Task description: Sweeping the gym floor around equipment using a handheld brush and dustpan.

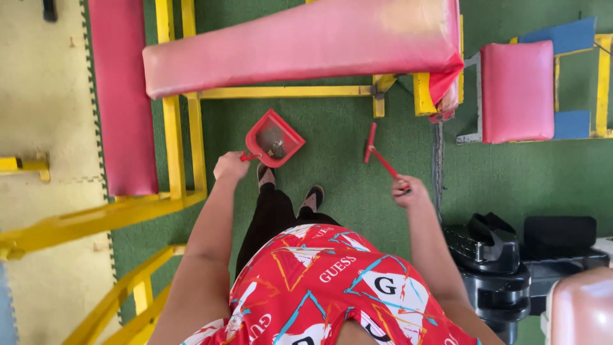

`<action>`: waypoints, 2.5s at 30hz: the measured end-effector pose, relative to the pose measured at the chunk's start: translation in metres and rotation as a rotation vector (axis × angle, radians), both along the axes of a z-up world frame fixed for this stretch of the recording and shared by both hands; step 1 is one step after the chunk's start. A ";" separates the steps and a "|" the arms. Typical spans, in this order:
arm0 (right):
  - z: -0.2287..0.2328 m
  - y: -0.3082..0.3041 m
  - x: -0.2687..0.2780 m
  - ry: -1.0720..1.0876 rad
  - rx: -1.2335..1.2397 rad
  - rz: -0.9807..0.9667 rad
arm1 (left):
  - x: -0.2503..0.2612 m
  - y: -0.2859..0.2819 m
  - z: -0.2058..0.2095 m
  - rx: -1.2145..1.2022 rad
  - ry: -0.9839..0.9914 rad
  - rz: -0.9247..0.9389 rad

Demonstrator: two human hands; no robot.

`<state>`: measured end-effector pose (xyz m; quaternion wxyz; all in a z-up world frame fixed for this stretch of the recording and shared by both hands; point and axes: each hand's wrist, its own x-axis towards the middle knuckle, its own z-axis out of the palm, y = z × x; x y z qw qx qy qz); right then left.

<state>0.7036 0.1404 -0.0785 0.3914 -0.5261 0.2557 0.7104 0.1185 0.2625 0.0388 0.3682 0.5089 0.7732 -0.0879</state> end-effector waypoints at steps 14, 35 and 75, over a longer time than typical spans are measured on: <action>-0.066 0.137 -0.137 -0.113 -0.027 -0.155 | -0.053 0.149 -0.010 -0.073 0.027 -0.249; 0.055 0.105 -0.244 0.063 0.028 0.105 | -0.100 0.197 -0.033 -0.109 -0.042 -0.277; -0.060 0.108 -0.141 -0.058 -0.076 0.392 | -0.028 -0.148 -0.006 0.106 -0.009 0.308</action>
